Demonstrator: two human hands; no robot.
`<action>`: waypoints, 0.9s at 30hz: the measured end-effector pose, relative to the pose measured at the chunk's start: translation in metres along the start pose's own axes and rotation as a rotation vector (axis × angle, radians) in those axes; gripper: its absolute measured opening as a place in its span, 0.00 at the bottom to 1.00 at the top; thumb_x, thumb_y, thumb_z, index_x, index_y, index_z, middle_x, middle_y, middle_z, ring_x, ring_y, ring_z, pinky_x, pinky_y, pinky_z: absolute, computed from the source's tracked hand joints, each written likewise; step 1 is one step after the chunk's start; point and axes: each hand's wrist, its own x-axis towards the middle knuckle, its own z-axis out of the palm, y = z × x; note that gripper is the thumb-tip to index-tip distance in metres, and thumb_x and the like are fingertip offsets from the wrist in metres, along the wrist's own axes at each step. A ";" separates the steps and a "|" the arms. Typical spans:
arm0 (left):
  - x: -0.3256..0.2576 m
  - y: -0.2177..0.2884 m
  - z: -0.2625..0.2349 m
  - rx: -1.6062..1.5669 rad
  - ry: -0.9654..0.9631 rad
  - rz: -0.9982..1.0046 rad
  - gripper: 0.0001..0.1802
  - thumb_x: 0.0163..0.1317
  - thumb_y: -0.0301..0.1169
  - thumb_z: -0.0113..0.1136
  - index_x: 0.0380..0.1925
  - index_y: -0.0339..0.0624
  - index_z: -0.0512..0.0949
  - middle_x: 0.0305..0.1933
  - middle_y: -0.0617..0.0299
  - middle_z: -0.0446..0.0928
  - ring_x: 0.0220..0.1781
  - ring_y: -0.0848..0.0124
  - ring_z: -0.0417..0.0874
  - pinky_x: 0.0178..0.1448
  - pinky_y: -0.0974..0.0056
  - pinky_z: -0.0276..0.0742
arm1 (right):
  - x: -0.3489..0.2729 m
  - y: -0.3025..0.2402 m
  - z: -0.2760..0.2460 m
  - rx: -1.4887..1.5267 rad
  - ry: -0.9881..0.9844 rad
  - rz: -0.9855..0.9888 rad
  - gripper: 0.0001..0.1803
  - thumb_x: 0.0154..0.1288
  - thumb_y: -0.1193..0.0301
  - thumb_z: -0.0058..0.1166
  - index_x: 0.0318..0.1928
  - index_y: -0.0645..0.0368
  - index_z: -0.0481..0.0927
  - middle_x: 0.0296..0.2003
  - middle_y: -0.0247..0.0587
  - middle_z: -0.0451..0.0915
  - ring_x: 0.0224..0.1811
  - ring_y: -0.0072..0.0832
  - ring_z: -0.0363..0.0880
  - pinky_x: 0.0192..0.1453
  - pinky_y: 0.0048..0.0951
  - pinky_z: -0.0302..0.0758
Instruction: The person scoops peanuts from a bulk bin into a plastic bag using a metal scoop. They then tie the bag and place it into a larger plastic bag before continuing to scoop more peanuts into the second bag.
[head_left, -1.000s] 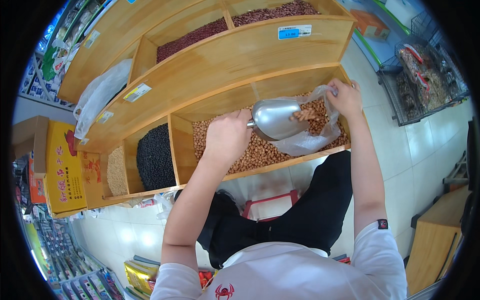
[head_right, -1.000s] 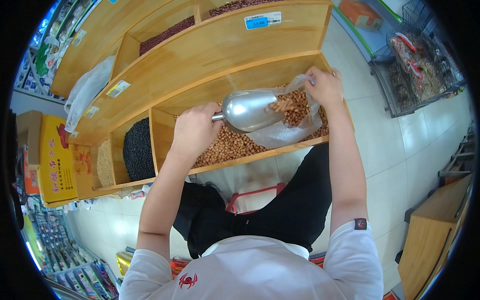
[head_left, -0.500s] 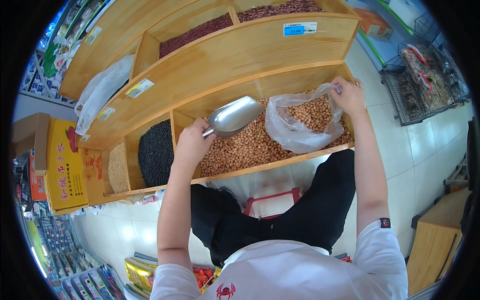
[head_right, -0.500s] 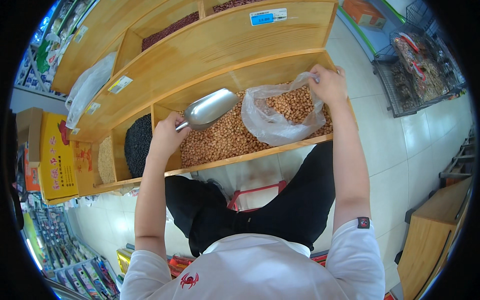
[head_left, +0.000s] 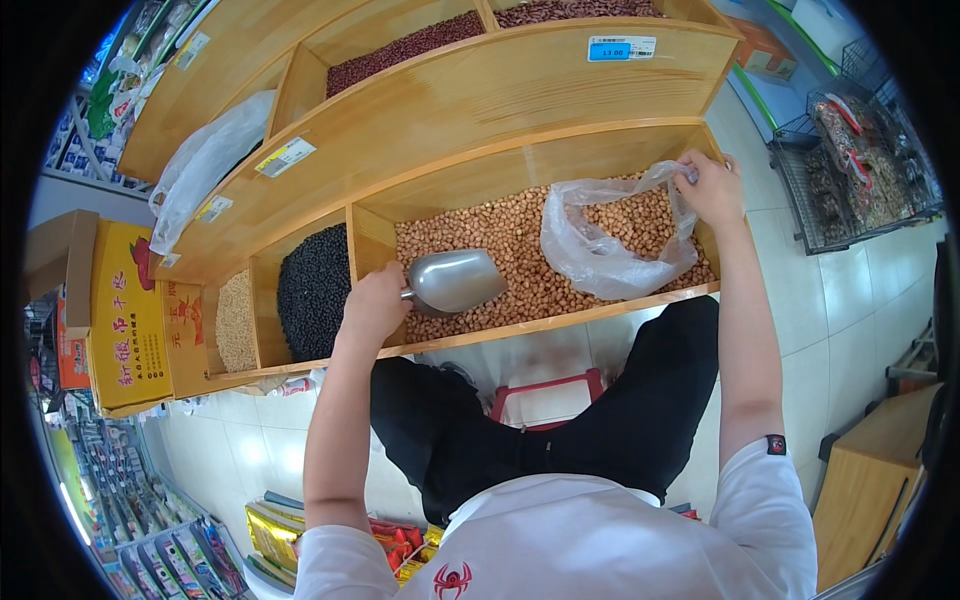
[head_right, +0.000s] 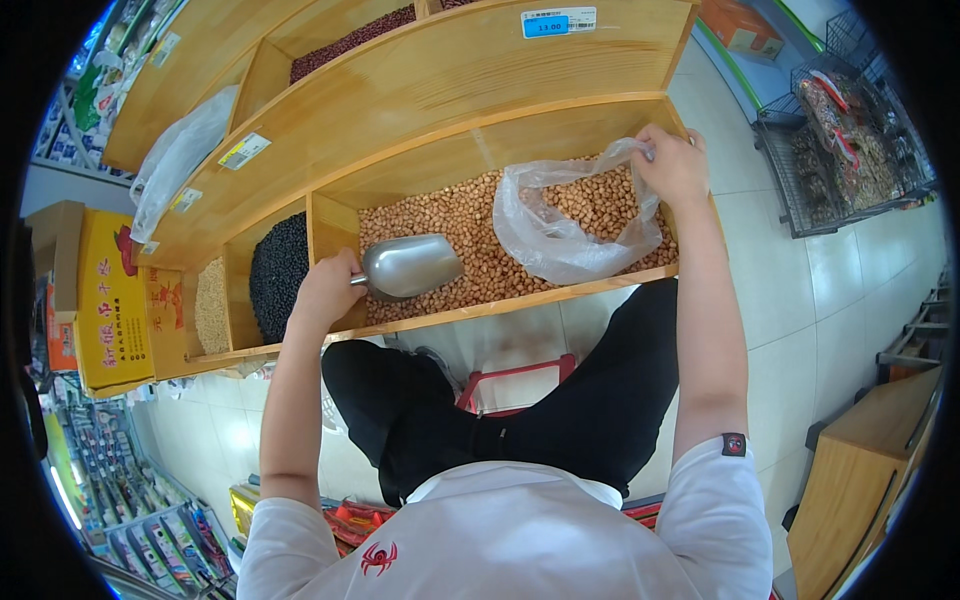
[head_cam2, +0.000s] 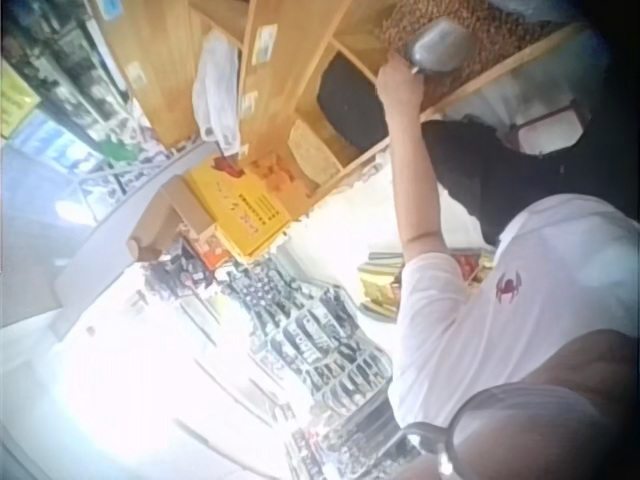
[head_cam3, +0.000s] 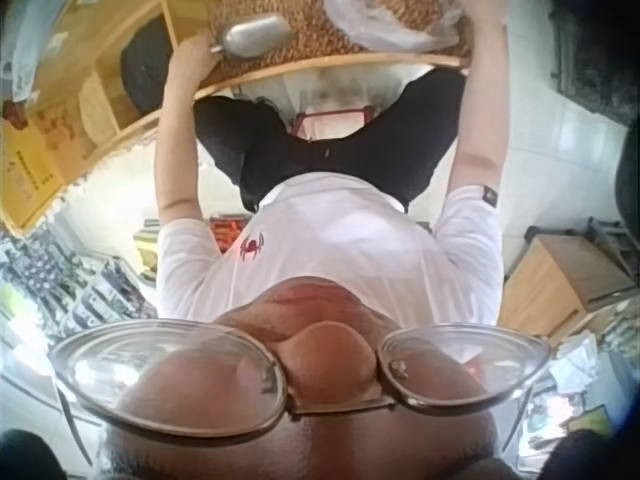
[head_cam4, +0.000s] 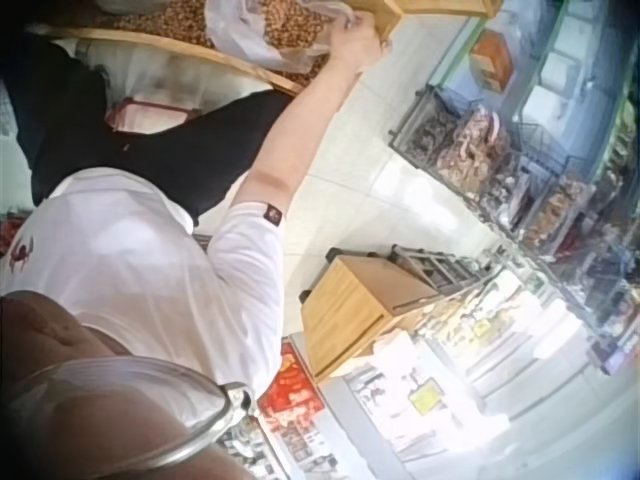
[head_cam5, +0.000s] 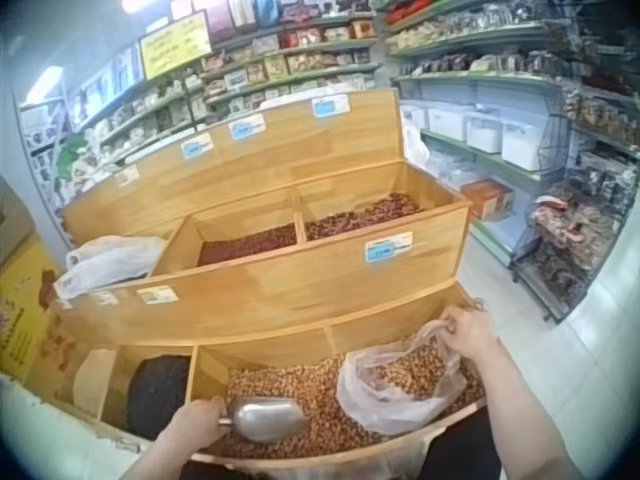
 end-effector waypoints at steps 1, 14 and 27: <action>0.002 -0.001 0.005 -0.001 0.002 -0.001 0.18 0.54 0.29 0.72 0.42 0.38 0.75 0.40 0.47 0.84 0.47 0.47 0.85 0.51 0.48 0.81 | 0.001 -0.001 0.000 -0.005 -0.003 -0.001 0.09 0.63 0.63 0.60 0.42 0.48 0.81 0.32 0.35 0.88 0.39 0.35 0.86 0.72 0.49 0.63; 0.060 0.007 0.054 -0.247 -0.020 -0.016 0.19 0.54 0.31 0.74 0.41 0.37 0.75 0.40 0.45 0.84 0.48 0.46 0.84 0.53 0.48 0.79 | 0.001 -0.003 -0.003 -0.006 -0.023 0.006 0.09 0.63 0.62 0.59 0.42 0.48 0.81 0.34 0.33 0.88 0.41 0.35 0.86 0.72 0.48 0.62; 0.079 -0.012 0.088 -0.463 -0.063 -0.070 0.21 0.51 0.35 0.78 0.39 0.37 0.79 0.39 0.52 0.85 0.44 0.58 0.87 0.50 0.57 0.81 | 0.001 -0.001 0.000 0.000 0.020 -0.018 0.08 0.63 0.62 0.59 0.40 0.48 0.81 0.31 0.36 0.87 0.39 0.38 0.85 0.71 0.49 0.63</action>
